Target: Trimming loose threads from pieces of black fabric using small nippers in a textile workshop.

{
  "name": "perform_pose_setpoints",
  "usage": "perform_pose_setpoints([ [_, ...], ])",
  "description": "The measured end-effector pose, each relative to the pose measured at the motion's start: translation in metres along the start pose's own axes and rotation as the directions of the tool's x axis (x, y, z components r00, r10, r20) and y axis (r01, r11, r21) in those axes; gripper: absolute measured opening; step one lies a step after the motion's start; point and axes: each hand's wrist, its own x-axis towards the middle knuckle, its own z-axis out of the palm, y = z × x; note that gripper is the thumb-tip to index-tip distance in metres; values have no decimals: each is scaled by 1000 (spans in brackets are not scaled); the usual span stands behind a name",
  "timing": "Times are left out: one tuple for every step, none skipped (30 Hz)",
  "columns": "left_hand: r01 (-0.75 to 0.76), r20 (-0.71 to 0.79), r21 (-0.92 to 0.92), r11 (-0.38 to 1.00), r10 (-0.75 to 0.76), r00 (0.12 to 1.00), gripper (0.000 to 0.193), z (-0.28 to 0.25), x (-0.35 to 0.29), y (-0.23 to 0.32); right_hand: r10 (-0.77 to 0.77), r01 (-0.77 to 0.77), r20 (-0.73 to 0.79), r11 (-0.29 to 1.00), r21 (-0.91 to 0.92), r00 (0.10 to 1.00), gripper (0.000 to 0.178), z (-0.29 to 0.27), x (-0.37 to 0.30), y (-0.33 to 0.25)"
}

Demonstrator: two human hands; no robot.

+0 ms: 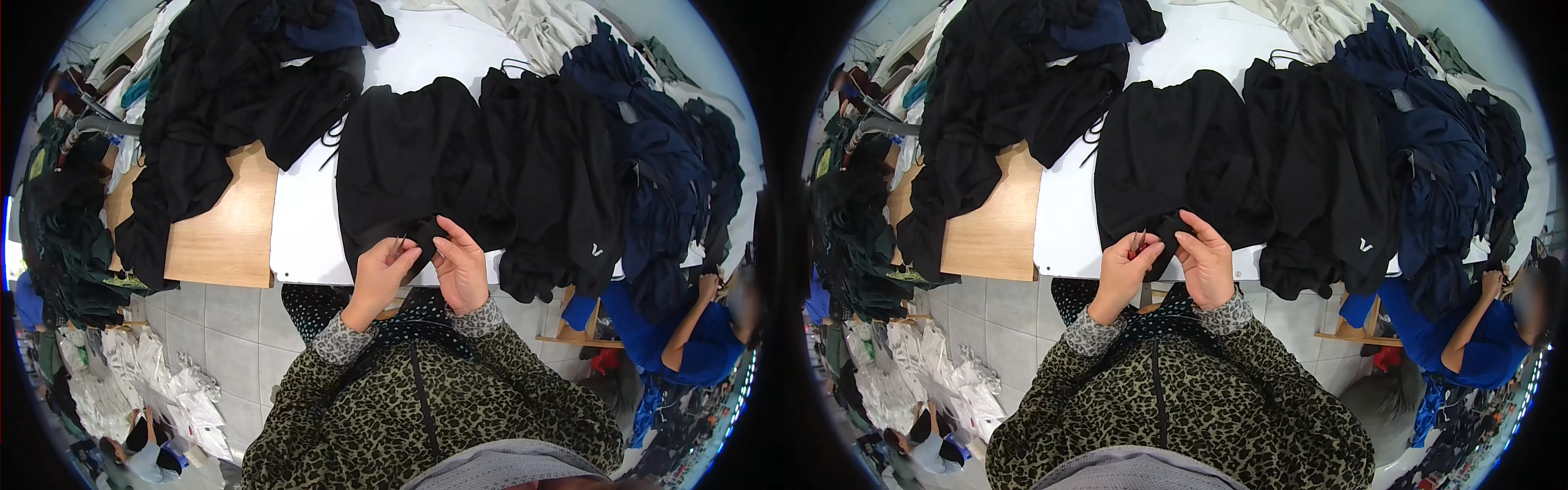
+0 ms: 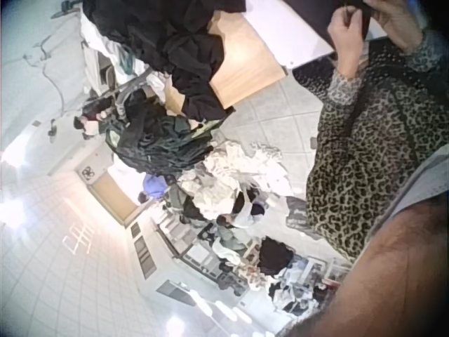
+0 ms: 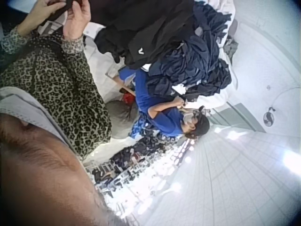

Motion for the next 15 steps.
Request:
perform_pose_setpoints([
  [12, 14, 18, 1000, -13, 1000, 14, -1, 1, -2, 3, -3, 1, 1000, -2, 1000, 31, 1, 0, 1],
  [24, 29, 37, 999, -25, 999, 12, -2, 1, -3, -18, 17, -22, 1000, -11, 1000, 34, 2, 0, 2],
  [25, 26, 35, 999, -26, 999, 12, -3, 1, -3, -39, 38, -45, 999, -21, 998, 37, 3, 0, 3],
  [38, 35, 3, 999, -38, 999, 11, -3, 0, -1, -37, 36, -44, 999, -22, 998, 37, 3, -1, 4],
  [51, 45, -28, 998, -49, 998, 12, -4, 0, 0, -31, 28, -57, 998, -52, 998, 40, 3, -1, 6],
  [51, 44, -29, 998, -50, 998, 12, -3, 0, 0, -26, 20, -71, 997, -81, 997, 44, 2, -2, 7],
  [42, 46, -45, 998, -40, 998, 11, -3, 0, 0, -26, 21, -72, 996, -81, 997, 44, -1, -3, 10],
  [33, 49, -60, 998, -30, 998, 11, -2, 0, 0, -41, 32, -72, 992, -122, 997, 49, -5, -3, 13],
  [33, 51, -60, 998, -30, 998, 11, -2, 0, 2, -56, 44, -71, 986, -163, 996, 53, -7, -3, 15],
  [25, 39, -31, 999, -24, 999, 11, -2, 1, 3, -55, 43, -72, 986, -161, 996, 53, -5, -3, 16],
  [18, 28, -1, 1000, -18, 999, 12, -3, 1, 4, -223, 201, -41, 932, -303, 974, 57, 0, -3, 19],
  [19, 28, 1, 1000, -19, 999, 12, -4, 2, 4, -379, 347, 13, 833, -432, 925, 62, 5, -4, 19],
  [-7, 23, 41, 999, 7, 1000, 12, -4, 2, 4, -474, 443, 92, 713, -543, 876, 56, 11, -6, 16],
  [-34, 20, 81, 996, 33, 999, 12, -5, 3, 4, -444, 459, 187, 651, -605, 876, 49, 2, -4, 17],
  [-34, 20, 83, 996, 32, 999, 12, -6, 4, 5, -402, 478, 278, 581, -659, 872, 41, -8, -3, 17],
])
